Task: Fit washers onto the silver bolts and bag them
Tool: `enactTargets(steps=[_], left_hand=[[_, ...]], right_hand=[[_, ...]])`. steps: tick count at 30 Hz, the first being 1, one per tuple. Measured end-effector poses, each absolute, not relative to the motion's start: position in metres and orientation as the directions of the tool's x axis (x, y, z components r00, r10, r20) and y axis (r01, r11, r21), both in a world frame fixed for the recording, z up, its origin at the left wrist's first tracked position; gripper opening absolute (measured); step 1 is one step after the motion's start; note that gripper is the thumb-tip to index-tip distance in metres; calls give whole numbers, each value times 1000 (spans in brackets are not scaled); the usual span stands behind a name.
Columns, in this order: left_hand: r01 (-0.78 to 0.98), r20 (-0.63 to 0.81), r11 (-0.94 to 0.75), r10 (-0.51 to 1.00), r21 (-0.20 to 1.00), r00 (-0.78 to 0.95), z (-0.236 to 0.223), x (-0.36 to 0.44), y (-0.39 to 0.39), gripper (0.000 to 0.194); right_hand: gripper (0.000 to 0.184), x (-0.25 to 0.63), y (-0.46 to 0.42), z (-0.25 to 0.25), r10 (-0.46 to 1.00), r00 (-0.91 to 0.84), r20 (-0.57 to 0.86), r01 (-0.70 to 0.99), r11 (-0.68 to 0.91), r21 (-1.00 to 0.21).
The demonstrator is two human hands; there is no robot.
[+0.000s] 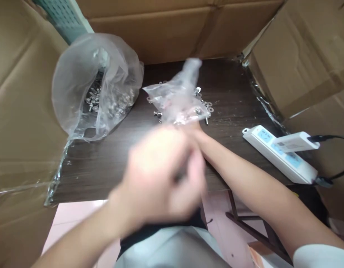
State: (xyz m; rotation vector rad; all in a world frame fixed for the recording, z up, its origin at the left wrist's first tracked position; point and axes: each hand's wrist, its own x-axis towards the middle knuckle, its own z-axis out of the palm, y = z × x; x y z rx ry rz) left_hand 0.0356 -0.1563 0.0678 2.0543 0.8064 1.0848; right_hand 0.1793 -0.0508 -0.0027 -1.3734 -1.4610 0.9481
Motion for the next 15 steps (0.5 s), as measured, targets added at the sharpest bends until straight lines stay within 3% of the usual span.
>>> enactTargets(steps=[1,3,4,6,9,12,15], left_hand=[[137,461,-671,629,729,626,60,36,-187,13],[96,396,-718,484,689,780,34,36,-239,18],[169,246,-700,451,694,858,20,34,-257,17],[414,-201,-654,378,633,904,-4,26,-275,14],[702,-597,-572,405,425,692,-20,4,-267,25],[829,-675,-491,518,268,526,-30,-14,-247,31],[835,-626,-443,561,325,541,-51,-17,-239,30]], right_hand=[[16,178,-52,-3,995,11,103,307,95,-947],[13,177,-52,-4,992,26,122,229,113,-967],[11,177,-51,-5,990,26,139,204,131,-970],[10,178,-50,-7,983,22,181,181,174,-968],[10,179,-48,-9,973,5,232,202,226,-953],[14,179,-47,-9,973,1,233,196,228,-954],[16,179,-47,-9,976,9,218,188,212,-959]])
